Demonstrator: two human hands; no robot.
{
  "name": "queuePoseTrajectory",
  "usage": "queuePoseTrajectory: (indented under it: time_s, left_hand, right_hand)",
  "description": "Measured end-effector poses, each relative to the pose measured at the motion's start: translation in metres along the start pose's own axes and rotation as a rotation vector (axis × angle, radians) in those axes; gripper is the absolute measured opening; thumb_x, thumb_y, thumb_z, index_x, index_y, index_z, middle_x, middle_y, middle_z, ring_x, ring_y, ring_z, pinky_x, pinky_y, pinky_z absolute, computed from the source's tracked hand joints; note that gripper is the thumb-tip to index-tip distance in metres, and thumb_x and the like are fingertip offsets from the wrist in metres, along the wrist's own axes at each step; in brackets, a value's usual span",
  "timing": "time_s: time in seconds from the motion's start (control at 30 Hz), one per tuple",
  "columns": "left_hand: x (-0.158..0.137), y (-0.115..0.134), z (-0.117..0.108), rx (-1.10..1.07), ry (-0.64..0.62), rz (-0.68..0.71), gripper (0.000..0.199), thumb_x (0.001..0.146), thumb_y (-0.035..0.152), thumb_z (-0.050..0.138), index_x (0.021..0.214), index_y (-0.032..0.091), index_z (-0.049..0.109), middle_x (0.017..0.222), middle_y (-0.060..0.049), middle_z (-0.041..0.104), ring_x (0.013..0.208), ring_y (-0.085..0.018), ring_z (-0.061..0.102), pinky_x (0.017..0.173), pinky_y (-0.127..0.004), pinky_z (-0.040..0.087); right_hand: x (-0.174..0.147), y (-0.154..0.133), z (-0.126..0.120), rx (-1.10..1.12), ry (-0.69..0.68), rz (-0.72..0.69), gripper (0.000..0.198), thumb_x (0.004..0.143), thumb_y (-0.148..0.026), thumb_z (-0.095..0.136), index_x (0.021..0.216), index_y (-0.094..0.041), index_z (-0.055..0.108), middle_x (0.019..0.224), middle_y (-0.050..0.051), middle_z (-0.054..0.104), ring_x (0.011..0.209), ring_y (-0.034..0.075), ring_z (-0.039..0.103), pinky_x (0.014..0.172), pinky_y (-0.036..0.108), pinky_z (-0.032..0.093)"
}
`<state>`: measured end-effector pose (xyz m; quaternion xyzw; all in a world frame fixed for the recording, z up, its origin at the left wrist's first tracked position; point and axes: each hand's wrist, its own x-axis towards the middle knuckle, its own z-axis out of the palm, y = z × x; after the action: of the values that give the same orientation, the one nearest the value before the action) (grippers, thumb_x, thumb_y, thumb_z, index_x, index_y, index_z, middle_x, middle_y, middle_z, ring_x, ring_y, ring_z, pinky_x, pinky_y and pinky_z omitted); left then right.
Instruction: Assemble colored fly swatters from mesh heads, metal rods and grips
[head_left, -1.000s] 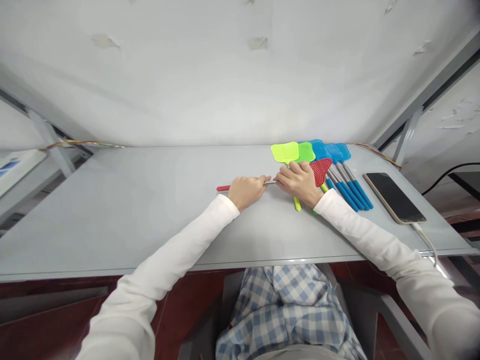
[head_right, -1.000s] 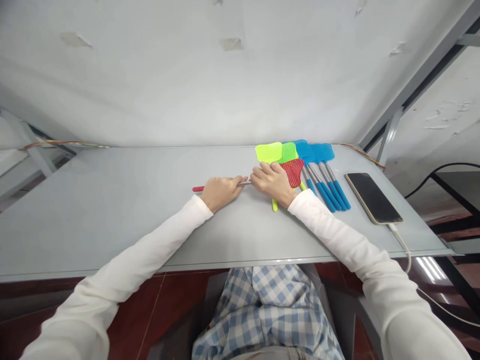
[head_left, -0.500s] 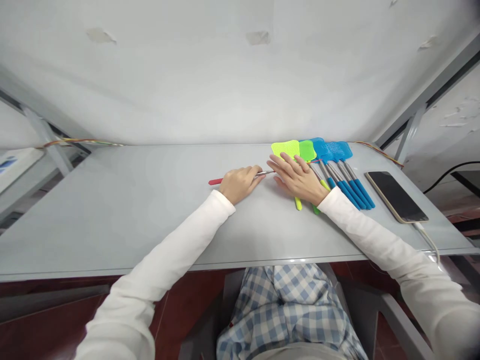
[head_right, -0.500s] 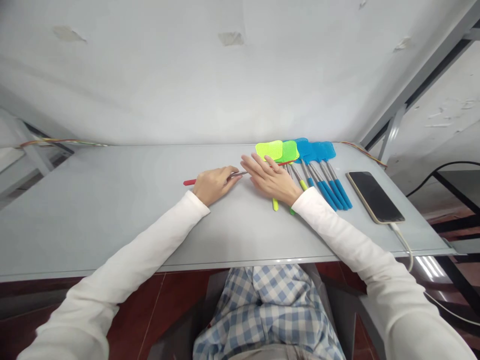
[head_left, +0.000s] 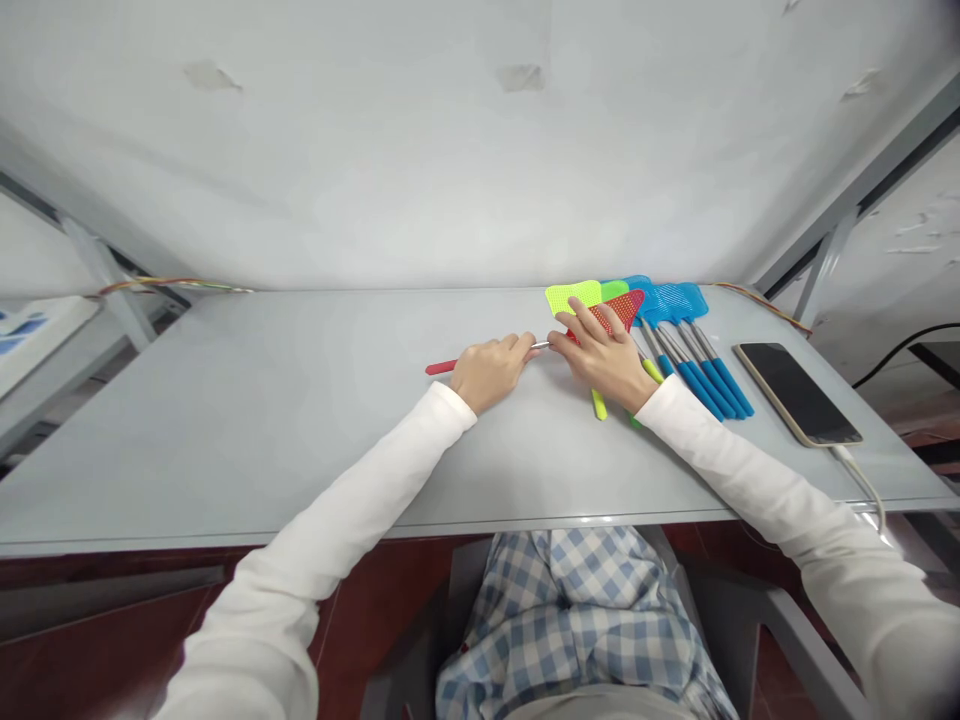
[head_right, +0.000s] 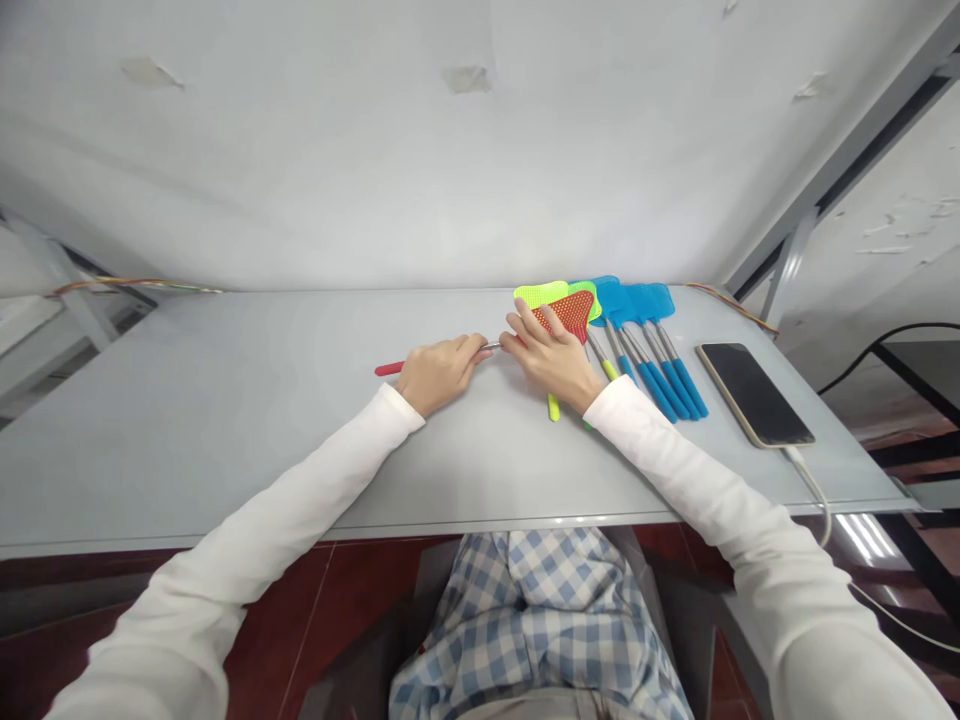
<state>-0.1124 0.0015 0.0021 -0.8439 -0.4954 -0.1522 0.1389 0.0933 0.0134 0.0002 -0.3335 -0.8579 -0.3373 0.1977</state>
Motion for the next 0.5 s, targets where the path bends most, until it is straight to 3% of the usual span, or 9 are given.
queuePoseTrajectory:
  time_s: [0.1,0.23,0.4,0.5]
  left_hand:
    - [0.001,-0.001,-0.001,-0.005,-0.082,-0.009,0.047,0.099,0.043,0.021,0.103,0.021,0.062,0.08,-0.007,0.069,0.062,-0.017,0.063,0.05,-0.027,0.028]
    - [0.003,-0.013,-0.002,-0.022,-0.092,-0.033,0.047,0.099,0.045,0.02,0.101,0.023,0.062,0.081,-0.007,0.07,0.064,-0.018,0.062,0.052,-0.027,0.028]
    - [0.002,-0.056,-0.009,0.003,-0.046,-0.106,0.043,0.097,0.046,0.026,0.095,0.024,0.063,0.08,-0.007,0.07,0.071,-0.02,0.063,0.053,-0.028,0.027]
    - [0.0,-0.079,-0.012,0.012,-0.028,-0.141,0.043,0.096,0.047,0.027,0.093,0.025,0.064,0.078,-0.007,0.07,0.071,-0.02,0.063,0.055,-0.028,0.028]
  right_hand:
    - [0.001,0.004,0.002,0.02,-0.028,0.002,0.027,0.086,-0.01,0.043,0.103,-0.022,0.061,0.121,0.008,0.061,0.135,0.023,0.038,0.109,0.043,0.02]
    - [-0.001,0.021,0.006,0.031,-0.055,0.046,0.026,0.086,-0.012,0.042,0.097,-0.024,0.063,0.118,0.005,0.062,0.133,0.024,0.039,0.108,0.046,0.022]
    - [-0.015,0.064,0.009,0.019,-0.068,0.262,0.025,0.088,-0.019,0.041,0.091,-0.024,0.065,0.118,0.006,0.062,0.133,0.028,0.038,0.107,0.052,0.021]
    - [-0.022,0.081,0.012,-0.033,-0.048,0.322,0.023,0.089,-0.022,0.042,0.094,-0.022,0.065,0.114,0.008,0.063,0.132,0.029,0.039,0.107,0.053,0.02]
